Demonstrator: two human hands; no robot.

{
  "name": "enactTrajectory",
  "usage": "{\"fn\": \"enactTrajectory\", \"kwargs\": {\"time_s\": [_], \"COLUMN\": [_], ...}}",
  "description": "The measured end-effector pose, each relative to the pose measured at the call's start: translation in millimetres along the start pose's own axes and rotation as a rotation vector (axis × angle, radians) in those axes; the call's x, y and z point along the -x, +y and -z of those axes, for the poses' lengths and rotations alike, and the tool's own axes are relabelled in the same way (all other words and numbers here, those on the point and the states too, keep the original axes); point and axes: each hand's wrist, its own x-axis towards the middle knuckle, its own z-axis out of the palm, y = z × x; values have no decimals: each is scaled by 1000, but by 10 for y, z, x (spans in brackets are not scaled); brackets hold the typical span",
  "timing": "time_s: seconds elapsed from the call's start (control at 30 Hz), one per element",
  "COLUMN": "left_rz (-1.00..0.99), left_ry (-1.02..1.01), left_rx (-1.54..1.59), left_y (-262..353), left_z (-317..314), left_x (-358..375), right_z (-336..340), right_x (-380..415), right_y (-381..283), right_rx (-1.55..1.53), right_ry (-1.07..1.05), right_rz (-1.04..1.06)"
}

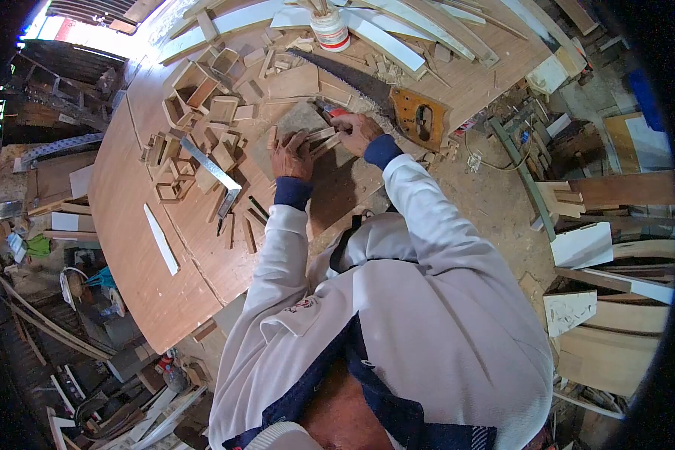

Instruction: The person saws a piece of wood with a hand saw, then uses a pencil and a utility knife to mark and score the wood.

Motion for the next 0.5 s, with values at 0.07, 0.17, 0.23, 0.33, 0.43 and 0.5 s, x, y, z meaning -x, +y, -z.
{"fn": "enactTrajectory", "kwargs": {"time_s": [0.07,0.17,0.23,0.33,0.43,0.5], "left_rz": [13,-49,-79,-121,-125,-107], "left_ry": [-32,-63,-44,-62,-28,-35], "left_rx": [-2,-19,-21,-40,-36,-38], "left_y": [-5,-40,-57,-94,-91,-63], "left_z": [21,30,21,32,28,45], "left_x": [-19,-48,-57,-82,-82,-77], "right_z": [-10,5,14,7,-22,-12], "right_x": [0,24,44,40,16,18], "right_y": [71,45,14,19,63,49], "right_rx": [4,-9,-25,-112,-142,-64], "right_ry": [-2,-7,-9,-24,-30,-35], "right_rz": [14,24,20,-28,-64,6]}}
